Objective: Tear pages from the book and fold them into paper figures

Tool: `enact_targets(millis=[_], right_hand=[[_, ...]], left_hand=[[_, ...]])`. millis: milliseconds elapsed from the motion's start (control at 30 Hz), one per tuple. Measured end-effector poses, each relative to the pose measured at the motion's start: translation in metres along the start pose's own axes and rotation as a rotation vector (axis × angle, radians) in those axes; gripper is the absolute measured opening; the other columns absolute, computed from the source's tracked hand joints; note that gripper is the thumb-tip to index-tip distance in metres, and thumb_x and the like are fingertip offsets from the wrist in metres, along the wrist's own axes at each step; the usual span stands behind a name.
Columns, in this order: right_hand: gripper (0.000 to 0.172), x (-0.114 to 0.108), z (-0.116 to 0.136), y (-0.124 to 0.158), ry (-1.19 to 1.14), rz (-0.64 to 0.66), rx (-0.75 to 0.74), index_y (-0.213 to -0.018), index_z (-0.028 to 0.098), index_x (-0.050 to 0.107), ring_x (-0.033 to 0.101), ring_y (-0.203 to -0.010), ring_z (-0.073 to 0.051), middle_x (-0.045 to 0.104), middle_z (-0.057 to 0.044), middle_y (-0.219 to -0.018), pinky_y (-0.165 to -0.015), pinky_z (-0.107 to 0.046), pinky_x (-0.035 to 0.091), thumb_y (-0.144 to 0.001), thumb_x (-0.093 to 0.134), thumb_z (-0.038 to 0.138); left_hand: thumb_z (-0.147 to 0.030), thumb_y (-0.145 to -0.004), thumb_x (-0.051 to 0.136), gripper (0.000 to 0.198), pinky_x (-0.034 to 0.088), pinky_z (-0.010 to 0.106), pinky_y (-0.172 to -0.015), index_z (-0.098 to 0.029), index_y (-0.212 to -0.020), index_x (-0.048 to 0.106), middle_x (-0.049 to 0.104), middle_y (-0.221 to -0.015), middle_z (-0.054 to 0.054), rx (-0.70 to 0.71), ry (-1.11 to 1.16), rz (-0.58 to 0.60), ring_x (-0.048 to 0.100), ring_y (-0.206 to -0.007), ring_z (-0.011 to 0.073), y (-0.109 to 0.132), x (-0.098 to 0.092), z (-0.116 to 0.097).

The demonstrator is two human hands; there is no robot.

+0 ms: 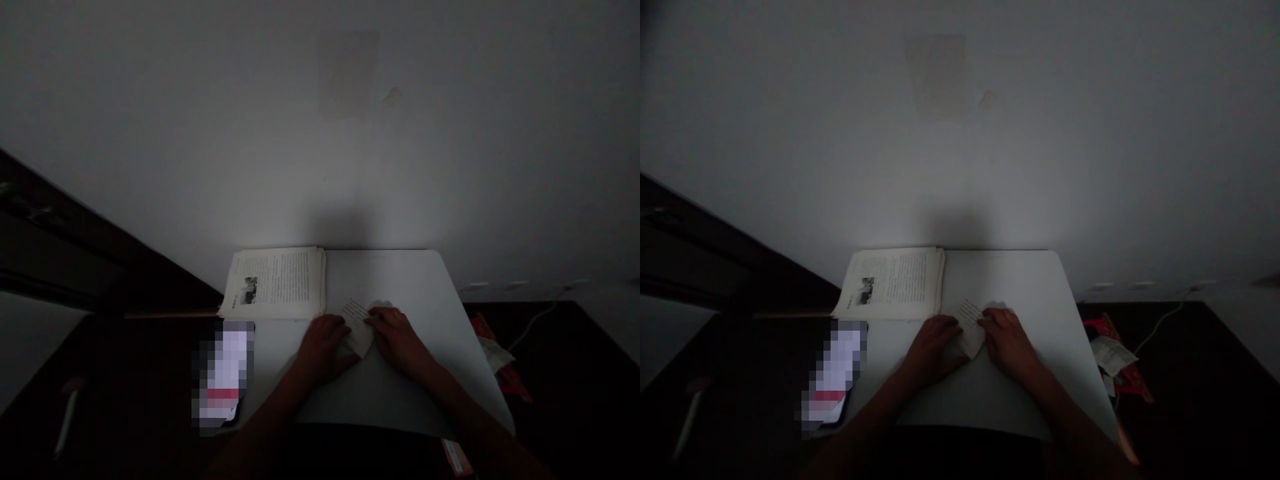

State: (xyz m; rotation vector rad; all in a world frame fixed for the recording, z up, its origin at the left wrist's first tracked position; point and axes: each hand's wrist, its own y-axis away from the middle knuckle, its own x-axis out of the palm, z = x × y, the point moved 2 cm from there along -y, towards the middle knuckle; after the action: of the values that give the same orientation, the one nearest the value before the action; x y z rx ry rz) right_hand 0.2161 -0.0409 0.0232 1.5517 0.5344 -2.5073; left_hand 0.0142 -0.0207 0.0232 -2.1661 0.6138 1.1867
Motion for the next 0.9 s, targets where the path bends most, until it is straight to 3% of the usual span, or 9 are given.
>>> enact_targets(millis=[200,467,733,900], right_hand=[[0.041,-0.004,-0.001,0.01,-0.025,0.031,-0.056,-0.114,0.017,0.06,0.047,-0.114,-0.025,0.055,-0.013,-0.121,-0.098,-0.045,0.038,-0.074,0.054,0.011],[0.029,-0.004,0.003,0.018,-0.019,-0.065,-0.095,-0.109,0.018,0.062,0.051,-0.109,-0.025,0.059,-0.012,-0.113,-0.093,-0.046,0.041,-0.081,0.055,0.02],[0.02,0.001,0.004,0.017,0.003,-0.113,-0.114,-0.101,0.019,0.065,0.055,-0.095,-0.023,0.063,-0.01,-0.097,-0.085,-0.042,0.043,-0.087,0.052,0.025],[0.021,-0.001,0.005,0.015,0.009,-0.099,-0.088,-0.097,0.018,0.066,0.055,-0.09,-0.02,0.064,-0.008,-0.093,-0.085,-0.039,0.04,-0.09,0.049,0.028]], left_hand=[[-0.043,-0.077,0.063,0.032,0.044,0.044,-0.088,-0.02,-0.099,0.061,0.059,-0.11,0.01,0.075,-0.045,-0.081,0.053,-0.102,0.026,0.007,0.007,0.004],[-0.033,-0.083,0.058,0.016,0.047,0.041,-0.081,-0.018,-0.089,0.062,0.064,-0.098,0.008,0.175,-0.115,-0.177,0.057,-0.092,0.0224,0.012,0.007,-0.002],[-0.017,-0.085,0.051,0.014,0.047,0.038,-0.08,-0.017,-0.095,0.06,0.065,-0.094,0.007,0.122,-0.139,-0.202,0.056,-0.088,0.0208,0.018,0.008,0.001],[-0.019,-0.086,0.049,0.013,0.047,0.038,-0.076,-0.017,-0.089,0.061,0.064,-0.087,0.008,0.031,-0.204,-0.236,0.056,-0.082,0.0205,0.017,0.005,0.002]])
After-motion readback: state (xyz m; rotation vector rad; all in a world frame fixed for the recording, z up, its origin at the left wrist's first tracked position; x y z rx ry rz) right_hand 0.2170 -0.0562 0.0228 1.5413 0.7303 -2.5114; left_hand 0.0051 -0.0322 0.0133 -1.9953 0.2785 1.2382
